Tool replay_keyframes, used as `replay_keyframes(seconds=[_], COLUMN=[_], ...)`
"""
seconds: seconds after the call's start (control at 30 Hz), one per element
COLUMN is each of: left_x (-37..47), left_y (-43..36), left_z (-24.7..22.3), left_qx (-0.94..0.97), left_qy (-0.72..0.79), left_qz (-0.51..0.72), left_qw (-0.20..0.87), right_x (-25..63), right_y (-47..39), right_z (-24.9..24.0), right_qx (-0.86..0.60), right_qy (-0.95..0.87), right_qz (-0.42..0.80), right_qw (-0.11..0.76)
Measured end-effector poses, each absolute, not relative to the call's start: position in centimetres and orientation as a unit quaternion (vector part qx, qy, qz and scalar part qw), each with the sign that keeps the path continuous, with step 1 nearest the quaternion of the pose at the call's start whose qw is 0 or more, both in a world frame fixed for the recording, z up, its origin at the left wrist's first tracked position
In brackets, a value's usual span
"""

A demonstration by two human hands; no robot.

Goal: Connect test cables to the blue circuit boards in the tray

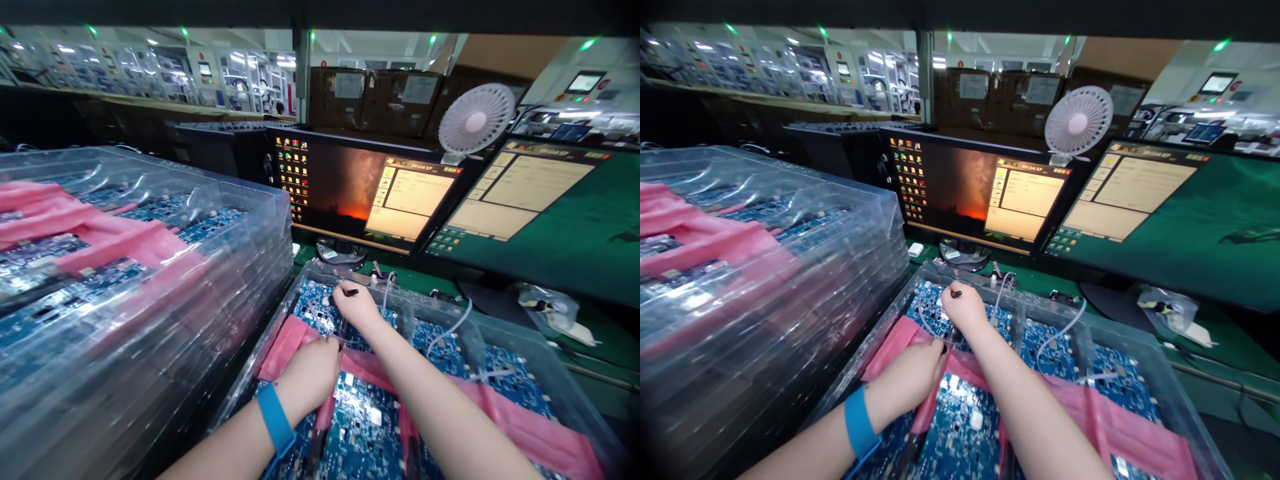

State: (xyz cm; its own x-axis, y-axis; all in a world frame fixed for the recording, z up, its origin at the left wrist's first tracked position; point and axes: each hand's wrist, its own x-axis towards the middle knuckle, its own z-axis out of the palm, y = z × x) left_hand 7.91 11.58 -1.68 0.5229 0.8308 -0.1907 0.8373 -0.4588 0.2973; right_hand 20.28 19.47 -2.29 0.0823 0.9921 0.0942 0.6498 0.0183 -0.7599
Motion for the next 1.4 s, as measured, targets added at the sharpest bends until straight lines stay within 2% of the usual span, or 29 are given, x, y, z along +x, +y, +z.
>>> replay_keyframes(seconds=[0.2, 0.43, 0.53, 0.63, 0.77, 0.97, 1.2, 1.4], left_x=[7.9, 8.0, 7.9, 7.7, 7.6, 7.8, 7.8, 8.0], left_y=[11.6, 11.6, 11.6, 11.3, 10.7, 10.2, 10.1, 9.7], left_z=[-1.5, -0.5, 0.3, 1.1, 1.7, 1.5, 1.2, 2.3], left_qx=[0.853, 0.846, 0.85, 0.873, 0.877, 0.85, 0.889, 0.907], left_qy=[0.491, 0.505, 0.501, 0.449, 0.394, 0.411, 0.346, 0.282], left_qz=[-0.006, 0.008, 0.02, 0.073, 0.173, 0.222, 0.227, 0.22], left_qw=[0.179, 0.17, 0.162, 0.175, 0.216, 0.245, 0.198, 0.221], right_x=[20.1, 23.7, 25.4, 26.5, 26.9, 26.0, 25.3, 23.8], right_y=[19.2, 15.7, 12.7, 9.5, 7.0, 6.8, 6.4, 5.7], right_z=[-2.0, 2.1, 3.3, 3.5, 3.2, 2.4, 1.9, 0.9], right_qx=[-0.633, -0.625, -0.587, -0.519, -0.484, -0.505, -0.537, -0.519], right_qy=[-0.615, -0.543, -0.471, -0.349, -0.278, -0.276, -0.376, -0.424], right_qz=[0.294, 0.337, 0.416, 0.519, 0.556, 0.541, 0.519, 0.527], right_qw=[0.368, 0.449, 0.511, 0.583, 0.616, 0.613, 0.549, 0.523])
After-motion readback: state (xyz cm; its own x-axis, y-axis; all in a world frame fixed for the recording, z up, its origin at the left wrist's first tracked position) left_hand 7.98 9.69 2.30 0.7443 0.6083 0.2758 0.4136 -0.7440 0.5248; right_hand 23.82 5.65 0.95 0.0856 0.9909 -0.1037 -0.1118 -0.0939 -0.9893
